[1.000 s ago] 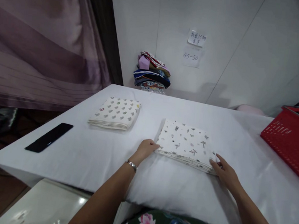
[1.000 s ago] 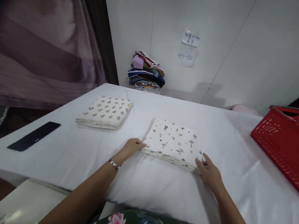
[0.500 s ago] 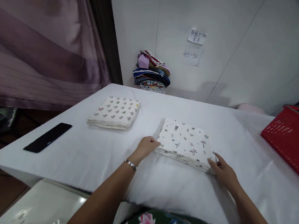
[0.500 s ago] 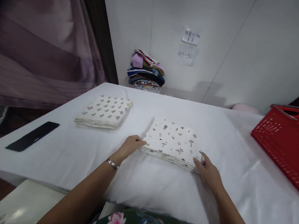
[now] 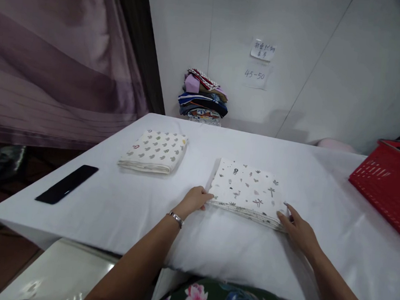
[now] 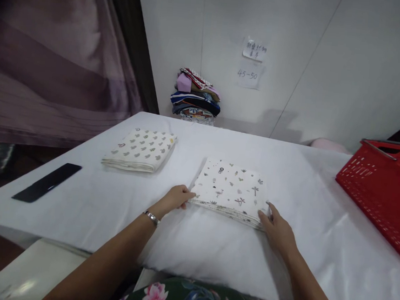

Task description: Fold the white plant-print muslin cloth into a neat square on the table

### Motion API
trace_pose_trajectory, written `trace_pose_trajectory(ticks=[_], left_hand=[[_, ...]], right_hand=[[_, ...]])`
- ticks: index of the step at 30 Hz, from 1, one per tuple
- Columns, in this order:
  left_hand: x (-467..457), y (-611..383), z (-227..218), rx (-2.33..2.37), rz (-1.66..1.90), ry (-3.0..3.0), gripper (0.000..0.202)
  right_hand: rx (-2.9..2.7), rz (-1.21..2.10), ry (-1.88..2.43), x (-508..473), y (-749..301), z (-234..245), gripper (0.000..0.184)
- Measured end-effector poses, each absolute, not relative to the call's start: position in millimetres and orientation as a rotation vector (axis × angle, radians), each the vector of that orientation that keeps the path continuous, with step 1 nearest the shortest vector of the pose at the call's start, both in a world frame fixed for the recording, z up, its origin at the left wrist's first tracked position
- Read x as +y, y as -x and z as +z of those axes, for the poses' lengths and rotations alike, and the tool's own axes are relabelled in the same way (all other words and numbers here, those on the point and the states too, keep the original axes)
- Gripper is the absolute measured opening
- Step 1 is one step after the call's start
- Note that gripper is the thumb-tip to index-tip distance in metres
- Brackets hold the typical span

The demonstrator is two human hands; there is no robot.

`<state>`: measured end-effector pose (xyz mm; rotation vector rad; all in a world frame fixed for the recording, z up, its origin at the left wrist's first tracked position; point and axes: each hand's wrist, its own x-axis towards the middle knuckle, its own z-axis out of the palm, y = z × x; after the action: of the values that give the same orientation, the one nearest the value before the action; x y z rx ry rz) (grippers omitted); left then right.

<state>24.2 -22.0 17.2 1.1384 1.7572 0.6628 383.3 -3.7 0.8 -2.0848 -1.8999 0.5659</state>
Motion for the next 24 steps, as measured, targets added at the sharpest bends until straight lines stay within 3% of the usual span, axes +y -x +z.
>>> trace_pose_trajectory(ticks=[8,24], left_hand=[[-15.7,-26.4,34.6,1.722,0.805,-1.200,0.021],[-15.4,-28.1,19.4,1.835,0.604,-1.254,0.017]], right_hand=[[-1.888,0.540,2.083,-7.3,-380.2,4.6,0.068],[-1.913,0.587,2.059,-3.0,-380.5,5.2,0.066]])
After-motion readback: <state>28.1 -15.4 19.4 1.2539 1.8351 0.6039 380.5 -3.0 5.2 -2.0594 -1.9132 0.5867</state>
